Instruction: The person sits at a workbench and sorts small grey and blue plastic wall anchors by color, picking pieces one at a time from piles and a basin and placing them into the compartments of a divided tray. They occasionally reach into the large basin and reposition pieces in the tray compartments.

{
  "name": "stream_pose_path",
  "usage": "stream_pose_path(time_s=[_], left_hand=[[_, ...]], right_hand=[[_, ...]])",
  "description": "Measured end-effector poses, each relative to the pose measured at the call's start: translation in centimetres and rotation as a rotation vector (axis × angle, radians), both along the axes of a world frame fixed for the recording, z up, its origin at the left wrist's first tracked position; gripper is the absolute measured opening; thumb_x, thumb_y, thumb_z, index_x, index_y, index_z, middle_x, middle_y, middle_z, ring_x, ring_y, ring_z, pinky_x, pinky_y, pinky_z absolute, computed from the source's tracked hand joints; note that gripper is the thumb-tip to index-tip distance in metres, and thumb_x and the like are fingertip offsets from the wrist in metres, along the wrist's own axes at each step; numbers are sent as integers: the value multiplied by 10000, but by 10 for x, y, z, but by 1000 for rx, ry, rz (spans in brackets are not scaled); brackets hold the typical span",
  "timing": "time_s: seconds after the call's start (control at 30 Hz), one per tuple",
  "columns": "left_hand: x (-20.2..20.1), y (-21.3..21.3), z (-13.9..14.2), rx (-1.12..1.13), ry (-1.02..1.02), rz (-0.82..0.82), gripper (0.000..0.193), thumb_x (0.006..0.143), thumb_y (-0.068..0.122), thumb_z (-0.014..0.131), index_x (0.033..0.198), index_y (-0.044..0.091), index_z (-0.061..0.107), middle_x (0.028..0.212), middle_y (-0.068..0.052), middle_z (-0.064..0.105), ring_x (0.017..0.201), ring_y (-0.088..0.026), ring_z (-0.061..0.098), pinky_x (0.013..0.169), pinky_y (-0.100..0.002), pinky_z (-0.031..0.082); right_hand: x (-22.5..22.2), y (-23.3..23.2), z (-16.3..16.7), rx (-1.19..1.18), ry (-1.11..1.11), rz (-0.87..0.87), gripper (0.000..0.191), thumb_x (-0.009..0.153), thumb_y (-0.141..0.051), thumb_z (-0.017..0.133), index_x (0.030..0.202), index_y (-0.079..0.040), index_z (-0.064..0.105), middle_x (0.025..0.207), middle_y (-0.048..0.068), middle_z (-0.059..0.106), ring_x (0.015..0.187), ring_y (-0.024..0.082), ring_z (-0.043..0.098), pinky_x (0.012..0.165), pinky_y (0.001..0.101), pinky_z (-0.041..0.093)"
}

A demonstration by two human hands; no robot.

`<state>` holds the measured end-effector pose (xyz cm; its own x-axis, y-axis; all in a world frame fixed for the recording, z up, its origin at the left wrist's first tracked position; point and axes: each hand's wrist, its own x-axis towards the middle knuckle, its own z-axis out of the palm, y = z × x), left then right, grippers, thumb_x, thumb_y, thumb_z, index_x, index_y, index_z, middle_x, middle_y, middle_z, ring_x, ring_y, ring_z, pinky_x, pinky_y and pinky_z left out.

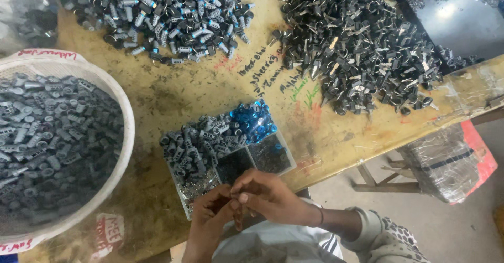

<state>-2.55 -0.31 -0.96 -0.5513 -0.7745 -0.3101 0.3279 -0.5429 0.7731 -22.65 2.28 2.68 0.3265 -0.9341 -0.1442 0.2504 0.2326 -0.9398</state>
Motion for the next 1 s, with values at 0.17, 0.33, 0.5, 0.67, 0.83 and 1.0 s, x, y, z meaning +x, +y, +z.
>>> stream_pose_path(time_s=[0.17, 0.33, 0.5, 0.67, 0.83, 1.0], left_hand=[[1, 1, -1, -2, -57, 15, 138, 937, 80, 701, 977, -51, 721, 742, -87, 698, 589, -126, 606, 515, -296, 512], [5, -2, -12, 11, 10, -4, 123, 943, 65, 688, 994, -43, 715, 756, -91, 698, 610, -136, 629, 542, -299, 527], [9, -9, -26, -149, -11, 40, 90, 935, 45, 678, 995, -21, 683, 839, -72, 682, 715, -138, 677, 631, -297, 591], [16, -12, -27, -87, 85, -17, 85, 923, 10, 695, 982, -35, 653, 891, -56, 648, 743, -156, 683, 630, -306, 576], [15, -13, -23, -147, 208, -64, 78, 985, 11, 685, 1023, -39, 639, 911, -89, 675, 793, -165, 680, 688, -312, 574], [16, -14, -20, -118, 221, -72, 101, 995, 33, 675, 1058, -37, 638, 878, -88, 696, 793, -157, 674, 715, -302, 566]], right_hand=[[1, -3, -1, 2, 13, 3, 165, 1059, -71, 590, 1211, -8, 585, 1058, 40, 677, 867, 64, 657, 674, 228, 528], [5, -4, -2, -1, 42, -20, 175, 1053, -46, 601, 1217, 12, 591, 1074, 62, 685, 928, 91, 663, 723, 243, 539], [0, -14, 11, -334, 180, -35, 193, 1065, 12, 596, 1258, 26, 592, 1193, 118, 631, 1126, 169, 651, 935, 315, 576], [-38, -33, 40, -440, 824, -107, 236, 900, -19, 744, 1130, -65, 715, 1003, 55, 705, 806, 142, 734, 647, 273, 600], [-39, -49, 58, -830, 1227, -177, 204, 835, -60, 812, 1028, -95, 754, 933, 26, 679, 813, 229, 675, 706, 353, 537], [-5, -78, 54, -948, 1284, -62, 212, 838, -162, 814, 1023, -79, 753, 940, 60, 660, 886, 275, 623, 777, 404, 502]])
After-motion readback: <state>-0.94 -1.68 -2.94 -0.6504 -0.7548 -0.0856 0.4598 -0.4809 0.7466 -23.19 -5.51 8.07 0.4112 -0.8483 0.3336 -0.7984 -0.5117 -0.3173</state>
